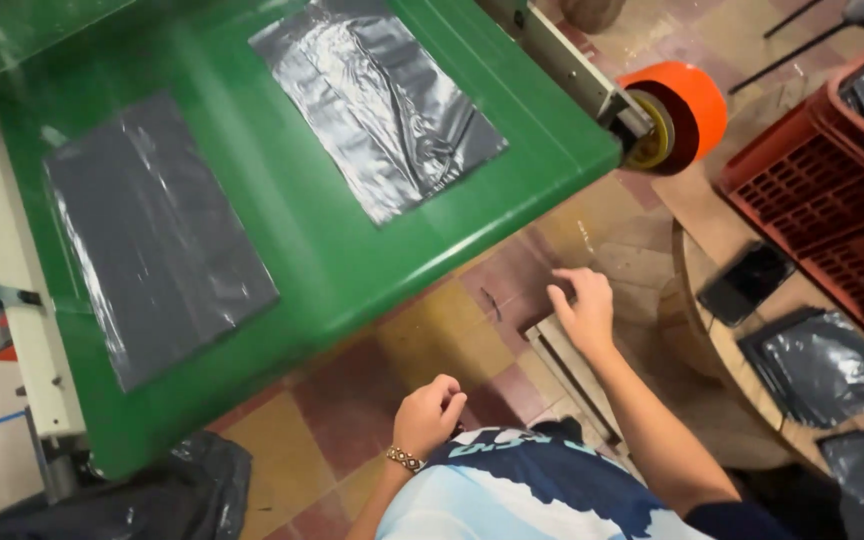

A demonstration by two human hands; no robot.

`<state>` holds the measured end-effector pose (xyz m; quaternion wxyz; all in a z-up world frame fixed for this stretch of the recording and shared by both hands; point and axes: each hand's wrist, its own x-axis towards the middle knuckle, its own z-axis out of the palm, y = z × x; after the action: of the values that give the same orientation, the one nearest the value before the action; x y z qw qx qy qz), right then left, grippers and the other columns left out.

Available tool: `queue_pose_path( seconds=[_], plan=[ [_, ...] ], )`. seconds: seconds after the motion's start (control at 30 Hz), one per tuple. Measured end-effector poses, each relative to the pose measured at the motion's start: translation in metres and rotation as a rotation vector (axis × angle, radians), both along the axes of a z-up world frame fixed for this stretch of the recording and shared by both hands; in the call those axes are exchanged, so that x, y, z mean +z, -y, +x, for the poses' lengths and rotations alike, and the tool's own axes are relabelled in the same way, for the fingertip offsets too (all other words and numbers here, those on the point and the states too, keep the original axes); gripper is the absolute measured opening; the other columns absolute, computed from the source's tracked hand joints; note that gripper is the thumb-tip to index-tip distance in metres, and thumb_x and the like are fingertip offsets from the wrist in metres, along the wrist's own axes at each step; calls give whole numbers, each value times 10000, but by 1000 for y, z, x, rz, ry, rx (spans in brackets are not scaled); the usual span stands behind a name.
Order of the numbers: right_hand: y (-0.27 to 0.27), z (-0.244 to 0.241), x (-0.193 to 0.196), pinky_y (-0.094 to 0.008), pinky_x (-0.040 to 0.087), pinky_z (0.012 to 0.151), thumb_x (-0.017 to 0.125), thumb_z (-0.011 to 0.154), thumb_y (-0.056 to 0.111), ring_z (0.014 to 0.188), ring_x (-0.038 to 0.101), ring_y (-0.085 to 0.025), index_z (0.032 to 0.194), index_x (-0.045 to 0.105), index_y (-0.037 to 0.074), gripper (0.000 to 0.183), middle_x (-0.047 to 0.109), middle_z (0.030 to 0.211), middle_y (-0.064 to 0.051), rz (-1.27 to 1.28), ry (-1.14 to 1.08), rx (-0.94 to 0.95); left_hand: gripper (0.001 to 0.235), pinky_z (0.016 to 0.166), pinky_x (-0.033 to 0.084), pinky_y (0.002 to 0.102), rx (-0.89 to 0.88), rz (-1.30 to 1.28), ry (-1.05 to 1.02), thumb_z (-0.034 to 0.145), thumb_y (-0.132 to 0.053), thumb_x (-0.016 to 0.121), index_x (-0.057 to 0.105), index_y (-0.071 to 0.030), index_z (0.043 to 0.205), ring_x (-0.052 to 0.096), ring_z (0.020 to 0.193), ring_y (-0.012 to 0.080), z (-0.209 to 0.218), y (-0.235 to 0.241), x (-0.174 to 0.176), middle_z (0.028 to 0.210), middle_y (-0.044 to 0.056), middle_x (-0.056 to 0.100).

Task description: Folding plastic bags from a conveyor belt and stacking them into a crate

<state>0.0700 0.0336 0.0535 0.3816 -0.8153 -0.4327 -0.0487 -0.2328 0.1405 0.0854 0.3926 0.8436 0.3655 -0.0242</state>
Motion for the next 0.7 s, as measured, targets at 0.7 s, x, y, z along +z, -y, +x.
queue_pose_path(
  seconds=[0.7],
  plan=[
    [-289, 195, -45, -475, 523, 917, 719, 833, 539, 1014, 645, -382, 1182, 698, 93, 567, 612, 1010, -135, -320, -231, 14, 249, 737, 570, 364, 34, 953, 307, 868, -462, 658, 619, -240, 973, 590, 1039, 184, 196, -268, -27, 986, -55, 593]
  ],
)
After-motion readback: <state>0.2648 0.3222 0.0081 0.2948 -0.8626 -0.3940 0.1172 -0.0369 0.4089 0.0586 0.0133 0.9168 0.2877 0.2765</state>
